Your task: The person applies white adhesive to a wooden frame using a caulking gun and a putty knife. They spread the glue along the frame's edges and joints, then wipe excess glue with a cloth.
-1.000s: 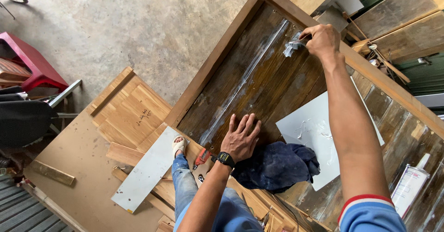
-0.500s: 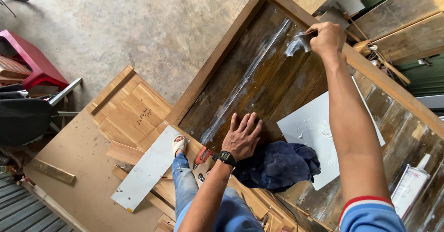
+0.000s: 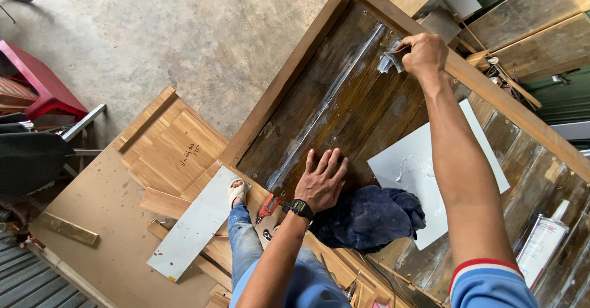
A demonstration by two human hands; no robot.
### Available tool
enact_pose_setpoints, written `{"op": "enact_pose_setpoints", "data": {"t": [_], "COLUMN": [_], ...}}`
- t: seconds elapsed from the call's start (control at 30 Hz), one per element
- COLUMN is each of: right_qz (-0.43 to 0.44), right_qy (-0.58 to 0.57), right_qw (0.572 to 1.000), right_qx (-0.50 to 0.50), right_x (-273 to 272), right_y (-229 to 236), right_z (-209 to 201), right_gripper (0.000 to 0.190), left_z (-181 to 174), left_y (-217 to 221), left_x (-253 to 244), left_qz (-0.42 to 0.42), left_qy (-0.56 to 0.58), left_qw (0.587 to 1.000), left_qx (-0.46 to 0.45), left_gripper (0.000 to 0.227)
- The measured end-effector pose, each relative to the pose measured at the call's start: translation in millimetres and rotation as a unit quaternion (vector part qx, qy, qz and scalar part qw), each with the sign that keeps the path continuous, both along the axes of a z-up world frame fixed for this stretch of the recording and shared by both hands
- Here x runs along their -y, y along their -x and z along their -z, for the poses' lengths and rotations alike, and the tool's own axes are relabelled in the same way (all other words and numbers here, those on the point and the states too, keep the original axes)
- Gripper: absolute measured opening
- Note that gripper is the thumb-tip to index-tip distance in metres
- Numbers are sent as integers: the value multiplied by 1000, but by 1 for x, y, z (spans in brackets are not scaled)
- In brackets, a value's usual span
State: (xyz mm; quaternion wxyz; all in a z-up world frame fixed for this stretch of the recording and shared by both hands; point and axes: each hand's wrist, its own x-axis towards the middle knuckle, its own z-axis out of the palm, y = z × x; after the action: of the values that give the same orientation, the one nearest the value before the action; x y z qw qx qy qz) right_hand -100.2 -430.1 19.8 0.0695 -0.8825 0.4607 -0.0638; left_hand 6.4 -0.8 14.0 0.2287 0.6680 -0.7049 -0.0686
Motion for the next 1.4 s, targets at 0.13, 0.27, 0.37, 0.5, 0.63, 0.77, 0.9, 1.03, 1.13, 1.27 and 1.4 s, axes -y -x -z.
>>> {"op": "enact_pose_setpoints", "data": {"t": [0.13, 0.27, 0.37, 0.5, 0.63, 0.77, 0.9, 1.03, 1.13, 1.27, 1.4], "right_qz": [4, -22, -25, -52, -69, -70, -60, -76, -65, -57, -18], "right_qy": [-14, -25, -30, -22, -31, -38, 19, 41, 36, -75, -53], "right_qw": [999, 999, 999, 998, 997, 997, 996, 995, 996, 994, 994], "right_qx": [-35, -19, -25, -38, 23, 0, 63, 55, 49, 49, 93], "right_x": [-8, -18, -24, -40, -58, -53, -66, -61, -69, -101, -90], "right_y": [-1, -1, -1, -4, -4, 3, 3, 9, 10, 4, 11], "right_z": [-5, -10, -11, -22, -29, -18, -37, 6, 4, -40, -42], "right_gripper": [43, 38, 41, 37, 42, 46, 46, 42, 43, 48, 49], "left_z": [-1, 0, 1, -1, 10, 12, 12, 10, 13, 6, 62], "left_y": [0, -1, 0, 1, 3, 4, 3, 3, 4, -2, -55], "left_x": [-1, -1, -1, -1, -3, -3, -2, -3, -5, -8, -13], "left_qz": [3, 0, 3, 0, -5, -11, -8, -7, -2, -29, -203], "left_qy": [-2, 10, 6, 10, 7, 10, 14, 14, 14, 48, 70], "left_qw": [1000, 1000, 1000, 1000, 999, 999, 999, 1000, 1000, 998, 974], "left_qx": [-5, -3, -1, 7, 39, 32, 31, 27, 19, -37, 75], "left_gripper": [51, 53, 53, 54, 53, 53, 55, 54, 55, 58, 44]}}
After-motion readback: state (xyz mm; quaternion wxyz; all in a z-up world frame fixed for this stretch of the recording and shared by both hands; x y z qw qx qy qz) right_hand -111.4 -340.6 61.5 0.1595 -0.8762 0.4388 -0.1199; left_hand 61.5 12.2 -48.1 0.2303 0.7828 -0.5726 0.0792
